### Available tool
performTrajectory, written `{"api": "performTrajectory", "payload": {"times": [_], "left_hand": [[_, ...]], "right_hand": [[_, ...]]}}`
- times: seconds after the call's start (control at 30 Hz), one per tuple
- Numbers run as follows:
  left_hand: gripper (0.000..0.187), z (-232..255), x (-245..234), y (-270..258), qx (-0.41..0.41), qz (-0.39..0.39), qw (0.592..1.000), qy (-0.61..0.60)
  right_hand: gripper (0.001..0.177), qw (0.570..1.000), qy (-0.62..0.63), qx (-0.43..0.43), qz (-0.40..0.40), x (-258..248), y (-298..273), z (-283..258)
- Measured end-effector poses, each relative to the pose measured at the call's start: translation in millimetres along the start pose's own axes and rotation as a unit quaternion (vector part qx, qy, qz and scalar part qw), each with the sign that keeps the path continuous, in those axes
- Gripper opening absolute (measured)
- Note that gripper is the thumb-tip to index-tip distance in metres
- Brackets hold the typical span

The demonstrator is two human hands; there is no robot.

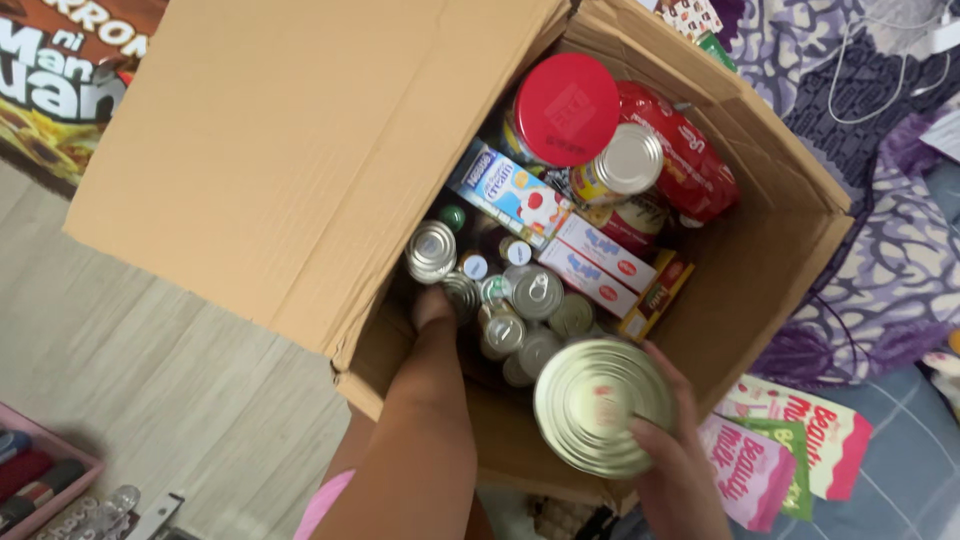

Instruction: The person repeatedly picks up canned goods, snack packets, and small boxes from a desk and places them into a cardboard box on the floor. They handle items one by one, including cans, instant noodle cups, and snack bags, and arrange them inside the box.

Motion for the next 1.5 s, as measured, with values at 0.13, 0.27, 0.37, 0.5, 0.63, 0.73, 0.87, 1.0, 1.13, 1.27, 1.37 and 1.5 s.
{"api": "performTrajectory", "payload": {"times": [0.13, 0.27, 0.37, 0.5, 0.63, 0.73, 0.87, 1.0, 1.13, 1.27, 1.37, 1.5], "left_hand": [[0.074, 17.3, -29.1, -16.3, 0.041, -0.057, 0.997, 0.024], [0.077, 25.3, -91.8, -70.3, 0.118, -0.225, 0.967, 0.016], [0.079, 24.5, -105.6, -152.8, 0.043, -0.359, 0.905, -0.223], [0.074, 35.7, -137.5, -232.0, 0.071, -0.407, 0.786, -0.459], [0.059, 33.8, -168.2, -236.1, 0.144, -0.334, 0.828, -0.427], [0.065, 17.2, -185.1, -208.0, 0.105, -0.196, 0.881, -0.417], [0.079, -3.1, -167.0, -177.4, 0.018, -0.104, 0.942, -0.319], [0.074, 8.1, -144.1, -152.9, 0.096, 0.023, 0.901, -0.422], [0.069, -5.8, -99.2, -114.8, 0.031, 0.053, 0.92, -0.387], [0.07, -14.3, -96.1, -68.6, 0.09, 0.071, 0.915, -0.387], [0.068, -22.6, -66.2, -43.8, 0.049, -0.015, 0.806, -0.59], [0.06, -24.6, -58.6, -17.4, -0.013, -0.117, 0.879, -0.463]], "right_hand": [[0.081, 0.996, -0.05, 0.004, -0.079, 33.0, 8.1, 24.5], [0.076, 0.989, -0.049, 0.031, -0.134, 79.8, 26.3, 60.8], [0.078, 0.987, 0.045, 0.091, -0.121, 99.9, 49.2, 98.5], [0.077, 0.973, 0.09, 0.118, -0.175, 122.1, 64.2, 130.8], [0.08, 0.975, 0.014, 0.16, -0.156, 122.9, 82.8, 152.8], [0.087, 0.975, -0.062, 0.158, -0.142, 121.6, 90.8, 161.3], [0.091, 0.987, -0.047, 0.11, -0.104, 101.7, 94.7, 164.0], [0.086, 0.992, -0.018, 0.11, -0.056, 70.0, 91.7, 172.4], [0.086, 0.992, -0.057, 0.098, -0.052, 49.8, 88.3, 170.1], [0.081, 0.99, -0.056, 0.112, -0.06, 53.6, 91.6, 169.7], [0.08, 0.99, -0.041, 0.126, -0.056, 47.0, 89.5, 174.4], [0.077, 0.99, -0.037, 0.123, -0.058, 49.1, 94.6, 172.7]]}}
Point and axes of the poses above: each hand's wrist, its own y-axis towards the middle knuckle, its own x-axis out of the palm, z = x × y, the point moved 10 cm from there along y, towards the middle knuckle, and after that the axes turned 3 degrees about x, right-handed, at the moved point
